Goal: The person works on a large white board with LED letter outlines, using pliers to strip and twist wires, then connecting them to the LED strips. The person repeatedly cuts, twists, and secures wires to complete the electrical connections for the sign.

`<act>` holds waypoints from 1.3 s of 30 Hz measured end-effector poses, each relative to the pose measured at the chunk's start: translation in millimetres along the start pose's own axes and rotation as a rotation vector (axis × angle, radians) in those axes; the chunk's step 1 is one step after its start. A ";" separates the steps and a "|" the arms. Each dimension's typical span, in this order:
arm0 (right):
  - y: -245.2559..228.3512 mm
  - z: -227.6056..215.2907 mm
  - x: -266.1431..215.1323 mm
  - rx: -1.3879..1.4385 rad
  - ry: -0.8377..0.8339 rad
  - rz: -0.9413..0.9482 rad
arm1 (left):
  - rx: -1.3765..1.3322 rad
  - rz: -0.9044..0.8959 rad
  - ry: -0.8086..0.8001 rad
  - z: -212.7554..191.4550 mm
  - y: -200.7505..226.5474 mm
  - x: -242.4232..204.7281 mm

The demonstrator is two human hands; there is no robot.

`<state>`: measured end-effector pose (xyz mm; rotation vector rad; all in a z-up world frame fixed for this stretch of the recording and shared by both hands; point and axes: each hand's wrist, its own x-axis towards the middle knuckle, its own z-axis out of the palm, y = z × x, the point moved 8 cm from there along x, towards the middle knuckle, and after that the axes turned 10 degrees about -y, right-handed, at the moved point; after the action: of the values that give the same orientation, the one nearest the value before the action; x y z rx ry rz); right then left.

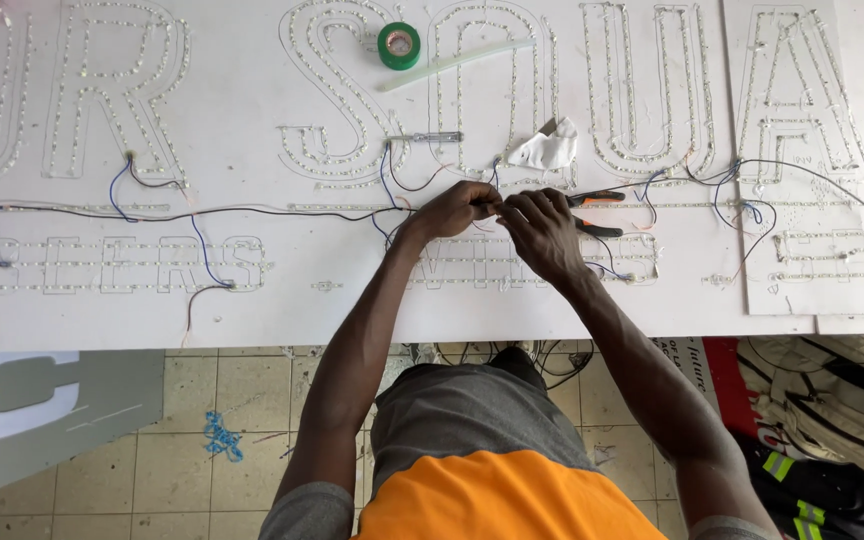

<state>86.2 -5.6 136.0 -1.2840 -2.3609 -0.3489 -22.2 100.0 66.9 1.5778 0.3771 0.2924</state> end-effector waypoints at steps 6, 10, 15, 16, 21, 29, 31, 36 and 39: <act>28.9 24.2 -6.8 0.232 -0.187 0.462 | 0.383 0.139 0.269 5.6 -10.8 -12.6; 46.8 57.3 -20.0 0.553 -0.396 0.754 | 0.789 0.274 0.353 31.4 -12.9 -19.9; 59.7 47.8 -12.8 0.684 -0.601 0.866 | 0.858 0.299 0.381 31.6 -9.8 -21.1; 50.3 44.3 -15.2 0.687 -0.592 0.866 | 0.865 0.301 0.377 30.3 -5.0 -24.6; 2.5 -1.3 5.6 0.181 -0.333 0.218 | 0.465 0.098 0.271 13.2 -5.5 -14.7; 0.8 -3.8 3.5 0.037 -0.044 0.043 | 0.225 0.033 0.102 3.0 -9.6 -7.1; 9.0 5.8 5.4 0.060 -0.076 0.083 | 0.224 0.014 0.118 5.7 -3.9 -12.3; 56.0 70.7 -21.5 0.683 -0.526 0.795 | 0.542 0.132 0.301 20.2 13.4 -32.8; 58.7 73.3 -30.9 0.831 -0.760 0.909 | 0.758 0.222 0.258 32.0 3.9 -25.7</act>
<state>132.2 33.7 57.8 -1.9676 -1.6850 1.4224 -32.2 60.1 70.5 2.3425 0.5520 0.5730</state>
